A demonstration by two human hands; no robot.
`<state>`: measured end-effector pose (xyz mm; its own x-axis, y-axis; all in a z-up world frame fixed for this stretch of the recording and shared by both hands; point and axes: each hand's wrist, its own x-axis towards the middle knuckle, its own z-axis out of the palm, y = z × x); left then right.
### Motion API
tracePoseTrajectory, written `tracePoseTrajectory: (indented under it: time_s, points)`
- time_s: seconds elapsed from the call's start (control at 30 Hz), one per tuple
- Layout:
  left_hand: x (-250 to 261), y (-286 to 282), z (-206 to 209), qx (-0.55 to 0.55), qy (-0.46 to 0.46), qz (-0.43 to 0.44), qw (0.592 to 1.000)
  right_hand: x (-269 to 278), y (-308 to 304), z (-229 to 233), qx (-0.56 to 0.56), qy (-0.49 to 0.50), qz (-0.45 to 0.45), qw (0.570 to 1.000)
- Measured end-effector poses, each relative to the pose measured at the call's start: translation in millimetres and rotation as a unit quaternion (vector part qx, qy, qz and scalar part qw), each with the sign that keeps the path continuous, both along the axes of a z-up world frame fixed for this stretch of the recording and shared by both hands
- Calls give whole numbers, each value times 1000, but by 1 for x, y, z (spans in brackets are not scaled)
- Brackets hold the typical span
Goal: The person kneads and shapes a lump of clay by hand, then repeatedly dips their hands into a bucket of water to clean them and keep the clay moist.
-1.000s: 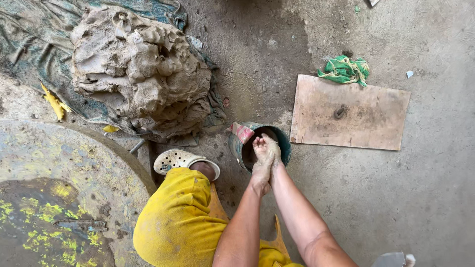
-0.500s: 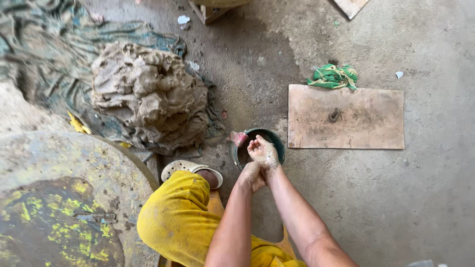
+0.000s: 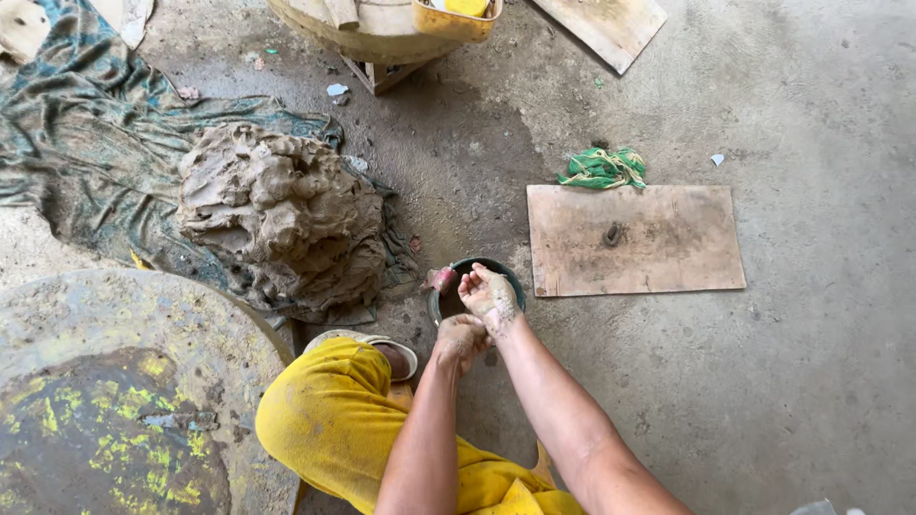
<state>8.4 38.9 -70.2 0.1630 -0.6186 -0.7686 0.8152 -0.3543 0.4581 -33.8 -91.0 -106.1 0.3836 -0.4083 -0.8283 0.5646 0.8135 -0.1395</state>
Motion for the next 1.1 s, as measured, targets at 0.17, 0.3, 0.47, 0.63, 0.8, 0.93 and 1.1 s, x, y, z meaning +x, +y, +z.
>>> tracePoseTrajectory:
  time_s: [0.17,0.3,0.47,0.63,0.8,0.93,1.1]
  points:
    - [3,-3,16,-39,-170,95,980,11,-3,0,12,16,-9,1000]
    - [-4,1,58,-126,-317,-20,940,2,-19,-12,-30,58,3,998]
    - [0,3,98,-81,-347,-83,931,-11,-22,-22,-98,118,26,988]
    - [9,-2,96,-61,-373,-68,923,-9,-6,-25,-159,155,82,971]
    - [2,0,111,-76,-369,-106,920,-6,-16,-22,-271,272,136,913]
    - [5,-2,119,-41,-354,-54,933,-4,-10,-23,-329,370,171,852]
    - [-1,-1,122,-101,-356,-115,922,-10,-16,-22,-417,432,184,778]
